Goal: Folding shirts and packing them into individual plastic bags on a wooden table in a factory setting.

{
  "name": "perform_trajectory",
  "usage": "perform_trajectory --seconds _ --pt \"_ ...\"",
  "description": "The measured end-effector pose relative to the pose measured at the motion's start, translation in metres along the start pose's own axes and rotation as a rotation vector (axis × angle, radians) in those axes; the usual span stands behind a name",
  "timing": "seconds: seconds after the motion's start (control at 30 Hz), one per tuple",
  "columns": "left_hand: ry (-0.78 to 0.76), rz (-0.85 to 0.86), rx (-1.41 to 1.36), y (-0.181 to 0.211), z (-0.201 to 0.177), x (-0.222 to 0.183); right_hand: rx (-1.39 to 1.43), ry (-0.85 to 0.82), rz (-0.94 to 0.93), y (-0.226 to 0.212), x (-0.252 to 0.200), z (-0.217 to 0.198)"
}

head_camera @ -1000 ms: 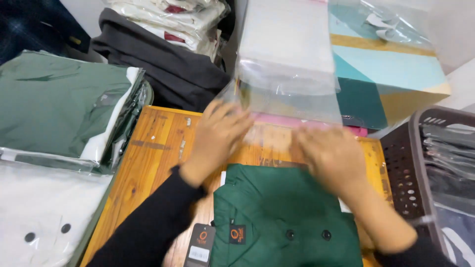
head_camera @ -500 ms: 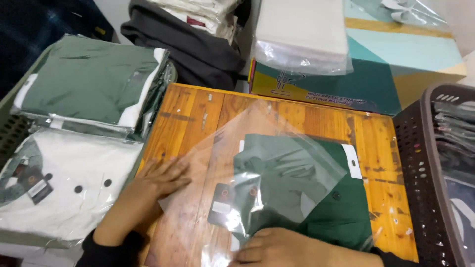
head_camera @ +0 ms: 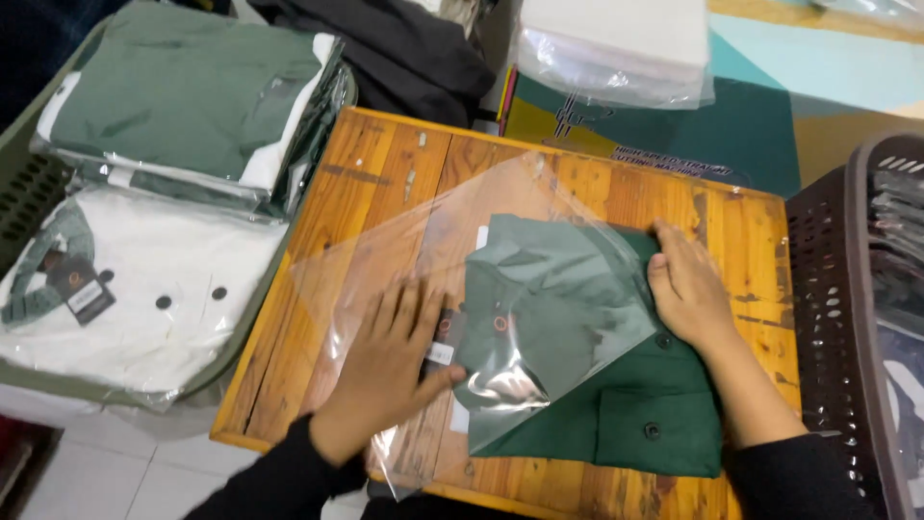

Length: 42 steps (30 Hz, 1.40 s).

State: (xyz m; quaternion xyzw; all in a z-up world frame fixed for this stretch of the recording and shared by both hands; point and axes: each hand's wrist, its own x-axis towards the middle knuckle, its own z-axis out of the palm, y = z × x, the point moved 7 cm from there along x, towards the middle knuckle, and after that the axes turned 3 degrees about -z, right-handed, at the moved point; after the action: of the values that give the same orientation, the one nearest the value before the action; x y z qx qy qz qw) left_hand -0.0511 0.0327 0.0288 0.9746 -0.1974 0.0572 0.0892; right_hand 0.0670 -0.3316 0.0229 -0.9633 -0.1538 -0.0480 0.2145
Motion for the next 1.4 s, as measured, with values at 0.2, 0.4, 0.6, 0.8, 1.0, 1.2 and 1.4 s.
perform_trajectory --seconds 0.2,0.4,0.6,0.8,1.0,1.2,1.4 --pt "-0.369 0.031 -0.178 -0.055 0.002 0.028 -0.151 -0.128 -0.022 -0.013 -0.032 -0.007" --pt "0.019 0.061 0.244 -0.118 -0.040 0.038 -0.351 -0.095 0.259 -0.015 -0.113 -0.036" --pt "0.436 0.136 -0.297 -0.022 -0.093 0.054 -0.614 -0.571 0.528 0.015 -0.117 -0.050" --pt "0.080 0.072 -0.346 0.045 0.000 0.077 -0.127 -0.277 0.364 -0.050 -0.022 -0.030" --pt "0.055 0.125 -0.214 0.033 0.046 0.074 -0.260 0.044 0.319 -0.031 -0.018 0.017" --pt "0.104 0.172 -0.469 0.023 0.048 0.077 -0.390 0.201 0.076 -0.009 -0.052 0.026" --pt "-0.018 0.268 -0.850 0.018 0.022 0.075 0.010 0.051 0.223 -0.045 -0.082 0.009"
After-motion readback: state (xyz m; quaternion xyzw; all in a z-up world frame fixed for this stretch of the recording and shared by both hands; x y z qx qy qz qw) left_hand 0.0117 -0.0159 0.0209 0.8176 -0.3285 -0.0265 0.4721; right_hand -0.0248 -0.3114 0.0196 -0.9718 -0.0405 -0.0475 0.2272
